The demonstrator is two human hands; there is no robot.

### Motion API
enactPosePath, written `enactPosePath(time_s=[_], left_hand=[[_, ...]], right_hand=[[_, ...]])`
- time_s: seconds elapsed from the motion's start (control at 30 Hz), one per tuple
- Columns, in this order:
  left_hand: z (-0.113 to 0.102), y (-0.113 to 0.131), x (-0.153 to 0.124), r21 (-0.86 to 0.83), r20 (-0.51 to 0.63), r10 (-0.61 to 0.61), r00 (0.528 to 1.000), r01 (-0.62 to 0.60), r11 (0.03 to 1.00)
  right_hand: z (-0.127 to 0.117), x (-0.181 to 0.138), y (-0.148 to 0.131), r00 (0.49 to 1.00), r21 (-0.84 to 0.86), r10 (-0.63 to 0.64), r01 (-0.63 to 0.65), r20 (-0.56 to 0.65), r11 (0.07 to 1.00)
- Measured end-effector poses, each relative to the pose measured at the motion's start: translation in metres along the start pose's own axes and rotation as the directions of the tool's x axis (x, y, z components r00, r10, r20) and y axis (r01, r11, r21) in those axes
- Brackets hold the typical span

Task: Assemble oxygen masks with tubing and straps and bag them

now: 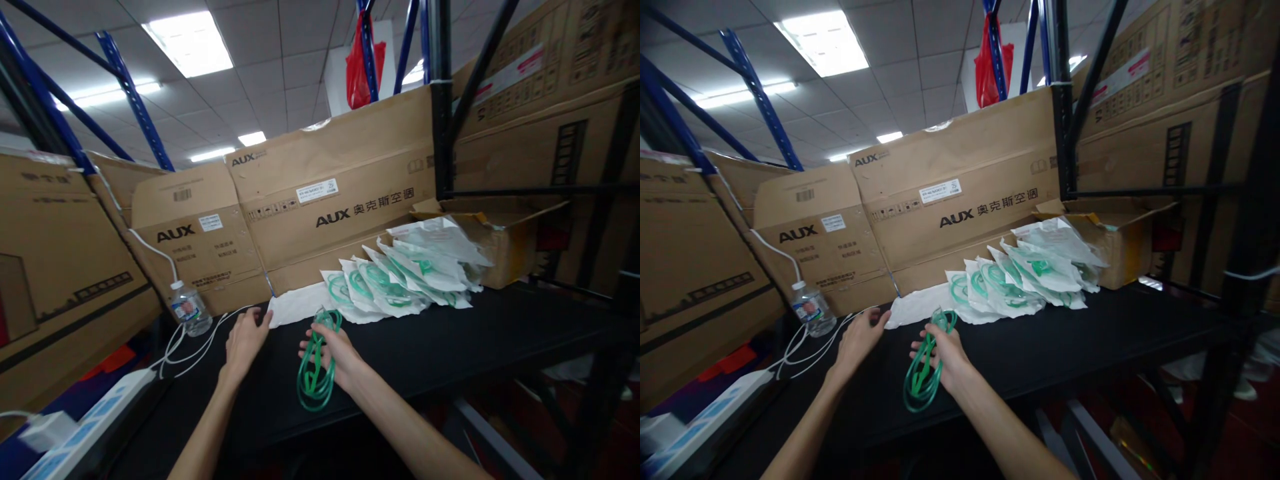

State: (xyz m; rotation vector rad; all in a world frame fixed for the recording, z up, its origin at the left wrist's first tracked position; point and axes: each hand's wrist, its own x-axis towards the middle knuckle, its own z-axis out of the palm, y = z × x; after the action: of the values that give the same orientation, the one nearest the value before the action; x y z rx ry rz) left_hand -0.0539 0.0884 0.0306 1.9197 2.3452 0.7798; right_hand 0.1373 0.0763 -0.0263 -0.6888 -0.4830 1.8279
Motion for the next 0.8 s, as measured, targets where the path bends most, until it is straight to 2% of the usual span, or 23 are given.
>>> enactPosePath(time_s=[0.1, 0.17, 0.3, 0.43, 0.67, 0.8], left_hand=[[0.006, -0.012, 0.035, -0.030, 0.071, -0.080, 0.994, 0.082, 0.996], [0.015, -0.019, 0.046, -0.052, 0.145, -0.101, 0.984, 0.109, 0.993], [0.028, -0.036, 0.039, -0.088, 0.264, -0.135, 0.955, 0.163, 0.983], [0.029, -0.049, 0.029, -0.119, 0.306, -0.160, 0.938, 0.205, 0.972], [0.042, -0.026, 0.062, -0.099, 0.318, -0.167, 0.933, 0.208, 0.973], [0.038, -0.025, 0.051, -0.094, 0.336, -0.158, 0.929, 0.200, 0.975]], right_hand=[[-0.003, -0.007, 0.001, 0.998, -0.042, 0.031, -0.029, 0.057, 0.999], [-0.004, -0.011, -0.001, 0.995, -0.066, 0.047, -0.042, 0.083, 0.997], [-0.012, -0.021, -0.009, 0.989, -0.112, 0.068, -0.053, 0.135, 0.992], [-0.021, -0.030, -0.016, 0.980, -0.151, 0.085, -0.058, 0.177, 0.987], [-0.022, -0.034, -0.019, 0.961, -0.191, 0.181, -0.141, 0.212, 0.971], [-0.022, -0.035, -0.021, 0.958, -0.175, 0.169, -0.130, 0.232, 0.976]])
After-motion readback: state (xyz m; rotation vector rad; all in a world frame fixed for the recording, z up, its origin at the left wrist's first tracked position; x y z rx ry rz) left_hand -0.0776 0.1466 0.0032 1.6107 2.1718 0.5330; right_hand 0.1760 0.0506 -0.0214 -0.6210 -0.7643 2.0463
